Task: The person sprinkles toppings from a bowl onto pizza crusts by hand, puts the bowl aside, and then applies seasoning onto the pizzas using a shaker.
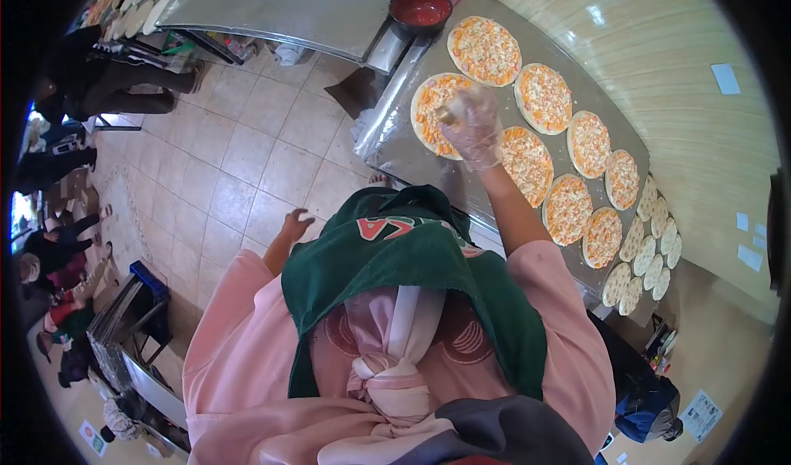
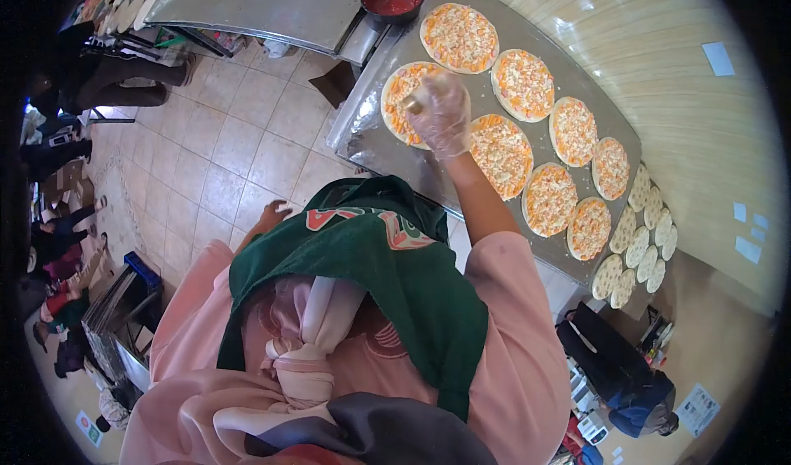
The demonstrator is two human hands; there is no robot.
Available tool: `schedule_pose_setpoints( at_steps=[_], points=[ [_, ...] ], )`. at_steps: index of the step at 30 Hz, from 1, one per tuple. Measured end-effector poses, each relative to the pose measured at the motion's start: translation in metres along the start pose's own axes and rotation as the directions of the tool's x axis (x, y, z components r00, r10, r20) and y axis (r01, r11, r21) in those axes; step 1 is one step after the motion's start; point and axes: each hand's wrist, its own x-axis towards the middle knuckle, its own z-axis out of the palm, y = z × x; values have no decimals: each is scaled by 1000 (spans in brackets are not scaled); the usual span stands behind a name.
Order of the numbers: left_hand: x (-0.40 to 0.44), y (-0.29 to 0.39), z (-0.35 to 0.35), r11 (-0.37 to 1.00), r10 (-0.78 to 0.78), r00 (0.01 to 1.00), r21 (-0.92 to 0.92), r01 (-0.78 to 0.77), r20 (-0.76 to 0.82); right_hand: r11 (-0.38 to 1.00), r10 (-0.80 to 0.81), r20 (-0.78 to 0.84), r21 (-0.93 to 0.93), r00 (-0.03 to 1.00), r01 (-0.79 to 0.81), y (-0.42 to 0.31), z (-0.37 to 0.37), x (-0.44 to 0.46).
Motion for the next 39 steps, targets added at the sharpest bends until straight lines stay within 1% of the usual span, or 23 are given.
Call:
schedule_pose_setpoints(
  at_steps=[2,3,5,6,7,9,10,14,16,17,19,20,22,23,25,29,31,32,33,35,36,37,39],
  points=[
    [-4,-28,0,972,-211,964,138,189,163,987,-162,63,-5,985,162,-3,0,14],
    [-7,-38,0,971,-217,963,132,197,161,986,-169,68,1,983,169,-3,3,20],
    [-21,-58,2,933,-346,937,-93,348,39,1000,-12,1,-8,1000,12,0,10,29],
    [-27,-53,-5,907,-391,920,-160,389,23,990,-133,49,-36,990,135,-1,9,34],
    [-30,-47,-14,905,-396,918,-160,394,21,990,-134,51,-31,990,136,3,10,39],
    [-30,-43,-20,928,-350,937,-135,348,11,998,-29,104,-47,994,34,10,11,51],
    [-26,-40,-21,950,-299,954,-104,295,-27,998,-51,-56,-28,997,50,11,11,51],
    [-2,-31,-16,901,-336,942,-300,314,-23,978,-203,39,-48,978,204,29,13,57],
    [-5,-5,-17,956,-192,976,-244,162,-104,990,45,-97,-129,994,-57,42,14,56],
    [-7,5,-16,955,-196,975,-246,166,-101,990,44,-92,-129,995,-56,47,9,54],
    [-7,21,-16,973,-171,983,-169,157,-71,978,-176,31,-112,984,178,56,-8,53],
    [-7,24,-15,979,-162,986,-135,154,-48,976,-179,31,-117,983,182,62,-8,50],
    [-8,24,-11,978,-157,987,-144,150,-42,972,71,-101,-216,992,-92,75,-2,35],
    [-8,22,-13,979,-152,988,-144,145,-38,971,75,-102,-220,992,-95,73,-8,29],
    [0,1,-10,981,-152,988,-118,151,1,982,42,22,-186,999,-37,60,-25,20],
    [4,-12,-9,965,-222,975,-138,222,18,979,107,-96,-163,990,-121,55,-27,-6],
    [10,-12,-13,966,-221,975,-130,222,27,996,-55,22,-75,998,57,45,-31,-12],
    [9,-9,-12,964,-229,973,-134,232,33,998,28,-58,-57,998,-32,40,-30,-12],
    [10,-6,-11,963,-230,972,-134,233,36,998,29,-55,-58,998,-32,38,-26,-11],
    [16,-1,-15,977,-185,983,-115,182,-14,999,-44,32,6,999,44,33,-18,-7],
    [20,1,-18,978,-180,984,-110,178,-14,988,-148,62,-44,987,151,27,-19,-3],
    [24,4,-19,982,-143,990,-126,142,1,987,-150,57,-46,987,153,27,-16,0],
    [23,16,-19,982,-114,993,-149,114,14,996,67,-112,-59,991,-74,27,-8,9]
  ],
)
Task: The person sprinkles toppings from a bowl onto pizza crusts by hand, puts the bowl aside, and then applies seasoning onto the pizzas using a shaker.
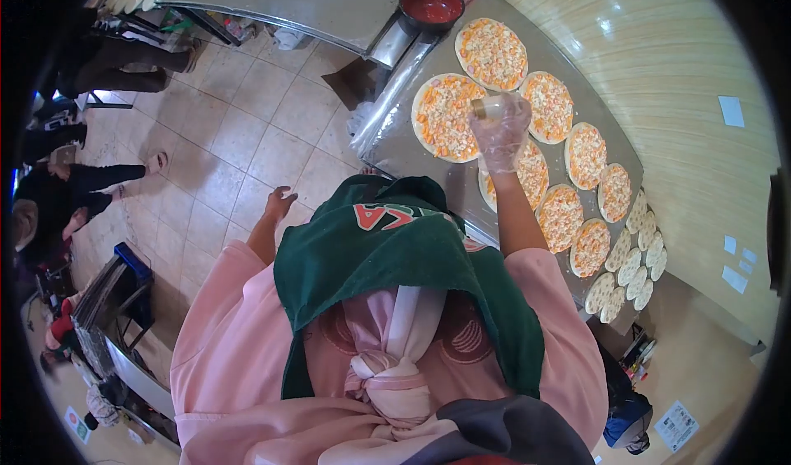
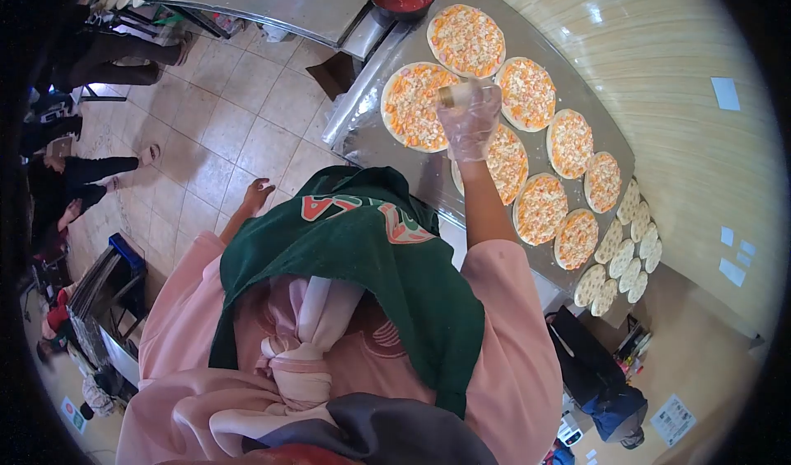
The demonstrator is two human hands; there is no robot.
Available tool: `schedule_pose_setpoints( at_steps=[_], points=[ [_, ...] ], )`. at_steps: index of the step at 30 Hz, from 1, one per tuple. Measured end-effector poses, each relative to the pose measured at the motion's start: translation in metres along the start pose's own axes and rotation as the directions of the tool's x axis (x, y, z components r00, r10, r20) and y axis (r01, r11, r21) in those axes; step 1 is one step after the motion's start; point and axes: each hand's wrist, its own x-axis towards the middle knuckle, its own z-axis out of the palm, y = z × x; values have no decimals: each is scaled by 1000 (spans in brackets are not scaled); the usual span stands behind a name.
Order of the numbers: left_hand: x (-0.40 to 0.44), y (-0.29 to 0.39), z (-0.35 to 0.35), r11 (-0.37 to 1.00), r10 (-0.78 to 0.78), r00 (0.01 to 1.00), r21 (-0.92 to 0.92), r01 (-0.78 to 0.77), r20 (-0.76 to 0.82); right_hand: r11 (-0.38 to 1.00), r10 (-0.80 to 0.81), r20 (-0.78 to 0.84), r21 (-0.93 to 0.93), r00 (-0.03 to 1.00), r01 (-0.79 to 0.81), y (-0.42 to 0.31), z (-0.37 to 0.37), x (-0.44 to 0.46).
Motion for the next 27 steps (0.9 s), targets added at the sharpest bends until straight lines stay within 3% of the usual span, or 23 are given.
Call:
schedule_pose_setpoints(
  at_steps=[1,3,4,6,10,12,13,14,16,17,18,20,22,24,27],
  points=[
    [-1,6,1,1000,-5,1000,-22,4,-30,1000,0,1,3,1000,0,1,2,2],
    [6,3,-1,1000,21,999,-8,-21,-31,990,-141,218,22,966,139,4,5,6],
    [8,0,-1,998,47,999,35,-47,-21,990,-137,211,18,968,136,5,8,7],
    [13,-7,0,996,76,997,56,-76,10,999,-13,75,-47,997,16,9,8,5],
    [21,-31,-4,998,14,1000,59,-14,6,993,120,167,-4,979,-121,18,13,3],
    [23,-31,-3,990,-37,996,136,27,76,951,257,130,139,957,-275,28,14,6],
    [20,-31,3,991,-124,992,48,125,-28,945,274,123,150,954,-291,36,15,9],
    [24,-38,11,991,-124,992,43,125,-27,947,269,123,147,955,-286,40,12,18],
    [42,-59,20,985,99,993,133,-106,60,934,322,83,136,943,-331,48,8,38],
    [16,2,10,990,-140,988,11,139,60,935,307,-2,184,952,-302,63,14,45],
    [20,-3,18,998,38,999,53,-38,0,933,312,-8,192,950,-305,67,16,53],
    [13,30,14,989,80,996,121,-85,41,832,511,-17,263,860,-489,68,16,73],
    [16,45,12,990,108,994,85,-109,18,871,464,-41,202,885,-447,74,34,75],
    [20,55,9,989,139,990,48,-138,-17,996,67,47,-55,997,-65,74,42,85],
    [16,61,3,996,26,998,-79,-30,-55,996,55,155,60,986,-65,67,53,108]
  ],
)
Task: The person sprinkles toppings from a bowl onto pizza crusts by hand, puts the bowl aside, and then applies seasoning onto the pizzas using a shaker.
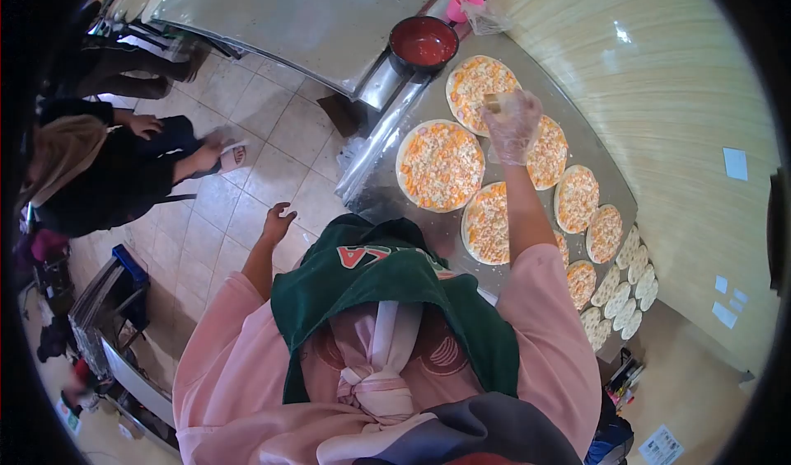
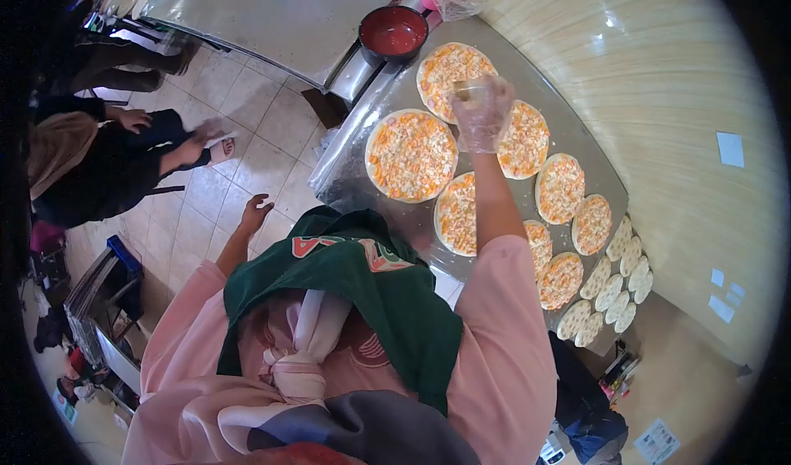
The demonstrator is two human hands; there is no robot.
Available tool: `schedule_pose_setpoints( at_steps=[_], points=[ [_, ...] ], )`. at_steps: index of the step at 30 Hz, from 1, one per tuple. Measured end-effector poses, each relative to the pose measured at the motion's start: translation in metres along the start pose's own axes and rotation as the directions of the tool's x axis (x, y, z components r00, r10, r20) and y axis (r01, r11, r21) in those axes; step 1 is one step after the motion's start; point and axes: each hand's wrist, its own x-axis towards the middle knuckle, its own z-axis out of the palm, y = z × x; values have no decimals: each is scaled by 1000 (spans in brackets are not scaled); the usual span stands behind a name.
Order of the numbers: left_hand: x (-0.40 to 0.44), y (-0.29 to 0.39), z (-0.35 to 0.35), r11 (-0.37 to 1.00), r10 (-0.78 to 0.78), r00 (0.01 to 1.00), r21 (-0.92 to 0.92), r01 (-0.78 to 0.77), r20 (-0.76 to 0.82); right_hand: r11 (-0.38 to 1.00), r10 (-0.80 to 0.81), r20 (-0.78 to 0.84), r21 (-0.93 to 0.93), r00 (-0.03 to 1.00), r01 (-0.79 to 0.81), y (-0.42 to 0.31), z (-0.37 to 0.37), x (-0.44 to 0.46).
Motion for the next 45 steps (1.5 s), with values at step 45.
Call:
schedule_pose_setpoints(
  at_steps=[45],
  points=[
    [-28,-24,2,989,-144,989,10,144,-34,978,144,-73,-144,987,-153,16,0,40]
  ],
)
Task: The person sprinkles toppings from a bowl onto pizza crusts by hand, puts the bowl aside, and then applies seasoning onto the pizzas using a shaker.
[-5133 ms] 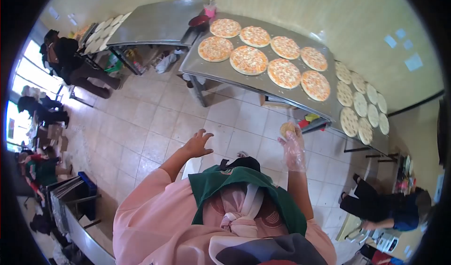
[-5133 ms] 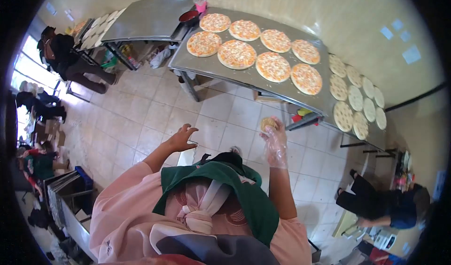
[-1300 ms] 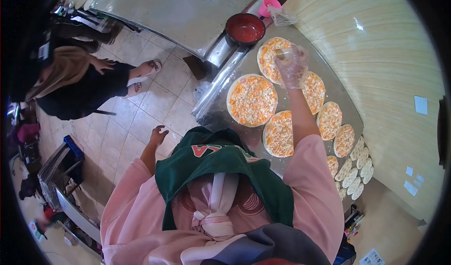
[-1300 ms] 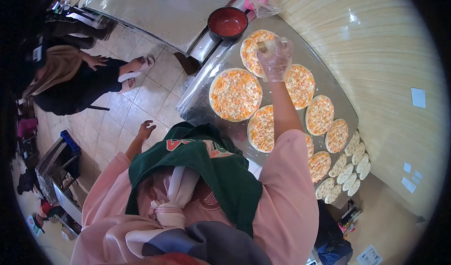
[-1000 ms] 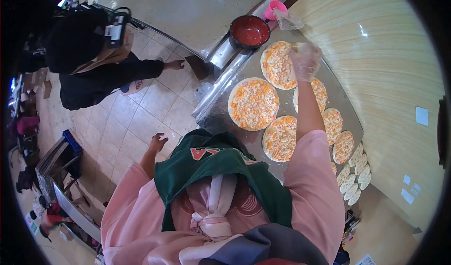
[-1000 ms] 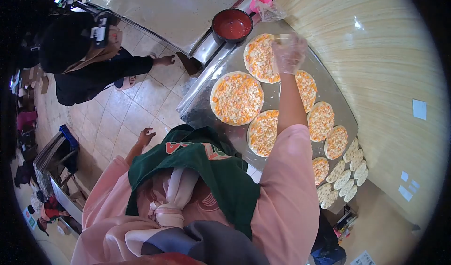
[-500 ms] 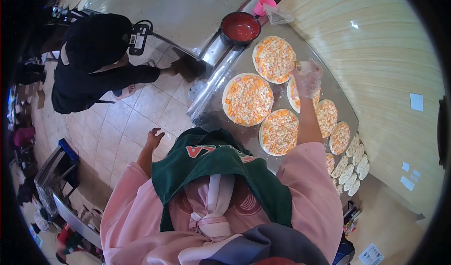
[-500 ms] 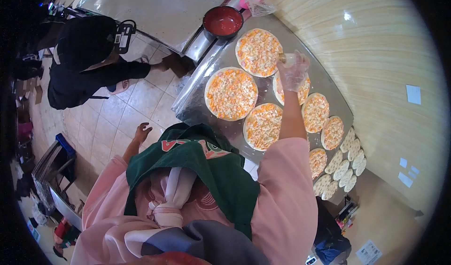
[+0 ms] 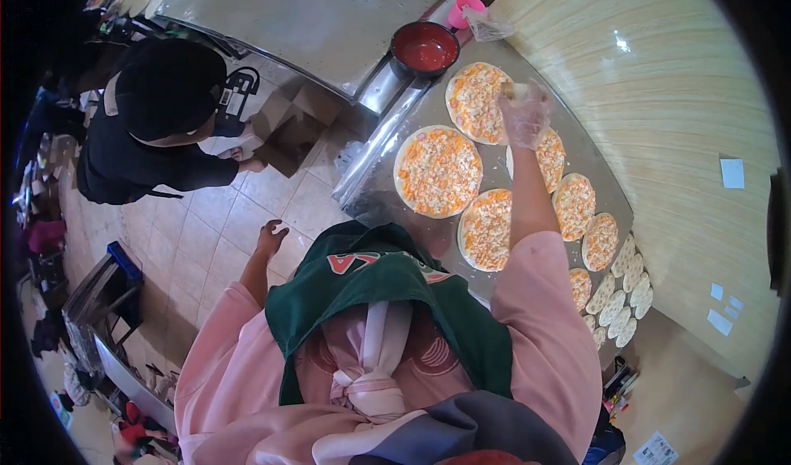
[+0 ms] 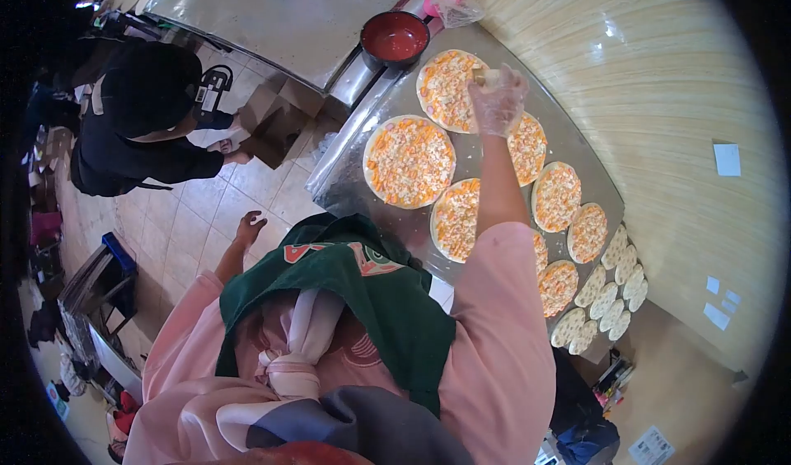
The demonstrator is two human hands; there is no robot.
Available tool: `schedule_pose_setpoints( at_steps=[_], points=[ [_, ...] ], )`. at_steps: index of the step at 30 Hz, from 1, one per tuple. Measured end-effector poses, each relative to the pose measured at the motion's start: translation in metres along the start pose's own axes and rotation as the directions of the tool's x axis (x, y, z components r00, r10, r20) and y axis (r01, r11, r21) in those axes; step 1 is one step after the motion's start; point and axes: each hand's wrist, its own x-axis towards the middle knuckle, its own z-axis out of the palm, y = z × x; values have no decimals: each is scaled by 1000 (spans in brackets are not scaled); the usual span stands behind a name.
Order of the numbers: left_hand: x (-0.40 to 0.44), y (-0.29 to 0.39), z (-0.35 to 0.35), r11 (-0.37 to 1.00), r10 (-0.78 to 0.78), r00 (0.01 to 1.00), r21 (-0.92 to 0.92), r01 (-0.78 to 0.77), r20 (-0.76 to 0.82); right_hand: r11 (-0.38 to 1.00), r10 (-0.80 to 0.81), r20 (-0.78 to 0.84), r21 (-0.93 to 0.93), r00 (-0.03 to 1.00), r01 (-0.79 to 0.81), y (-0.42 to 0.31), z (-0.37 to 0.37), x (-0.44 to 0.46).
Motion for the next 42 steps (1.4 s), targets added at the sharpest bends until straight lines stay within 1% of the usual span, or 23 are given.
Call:
schedule_pose_setpoints(
  at_steps=[4,6,8,10,12,13,15,16,17,18,19,21,22,23,24,25,27,28,30,34,36,40,42],
  points=[
    [-3,-12,6,1000,-23,1000,16,23,-21,999,31,26,-29,999,-30,22,1,10],
    [9,-50,13,997,73,997,-33,-73,6,970,-122,-41,-215,992,111,51,22,0],
    [0,-57,20,1000,4,1000,-30,-4,-10,975,-212,23,-70,977,213,46,5,-6],
    [-18,-49,20,998,-55,998,37,56,-17,991,26,-93,-132,995,-38,59,18,-12],
    [-20,-50,22,995,-98,994,28,97,39,999,-22,83,-47,996,26,37,2,-27],
    [-19,-52,22,993,-117,993,26,116,25,999,-30,98,-30,995,33,33,4,-34],
    [-16,-52,30,989,-126,989,84,120,73,995,87,91,38,992,-90,38,8,-35],
    [-16,-50,35,988,-136,989,80,131,58,995,78,97,54,992,-84,49,10,-31],
    [-15,-47,35,992,-120,992,44,118,46,893,278,168,316,946,-319,63,15,-25],
    [-17,-38,31,995,-104,994,12,104,35,670,438,294,523,850,-527,61,15,-27],
    [-20,-28,27,994,-105,994,31,104,42,660,436,304,533,847,-530,62,14,-30],
    [-21,-15,22,996,-56,998,77,53,43,259,632,425,673,648,-693,53,-19,-31],
    [-16,-16,24,996,-48,997,77,43,61,269,643,410,670,647,-692,111,0,-39],
    [-11,-18,25,997,-39,998,72,36,40,645,430,223,602,875,-471,157,4,-55],
    [-6,-21,24,997,-37,999,68,36,15,886,112,102,440,989,-145,222,21,-50],
    [3,-33,28,998,-1,1000,69,1,-1,891,109,114,428,987,-148,226,7,-58],
    [-4,-21,20,997,-43,999,63,43,1,987,75,132,134,988,-93,209,-26,-69],
    [-3,-21,21,996,-54,998,77,55,-13,998,55,140,-16,989,-54,188,-45,-72],
    [3,-30,28,997,-54,998,48,54,11,950,19,157,-310,987,32,169,-74,-77],
    [-3,-31,39,998,-58,997,9,57,53,961,82,193,-276,978,-26,172,-93,-90],
    [-7,-22,41,998,-63,995,7,63,74,898,275,179,-400,945,-185,142,-104,-95],
    [-14,-9,38,997,-77,992,-19,79,97,900,324,209,-369,923,-232,134,-108,-95],
    [-7,-24,47,998,-55,998,-36,57,39,959,281,205,-87,938,-268,163,-96,-93]
  ],
)
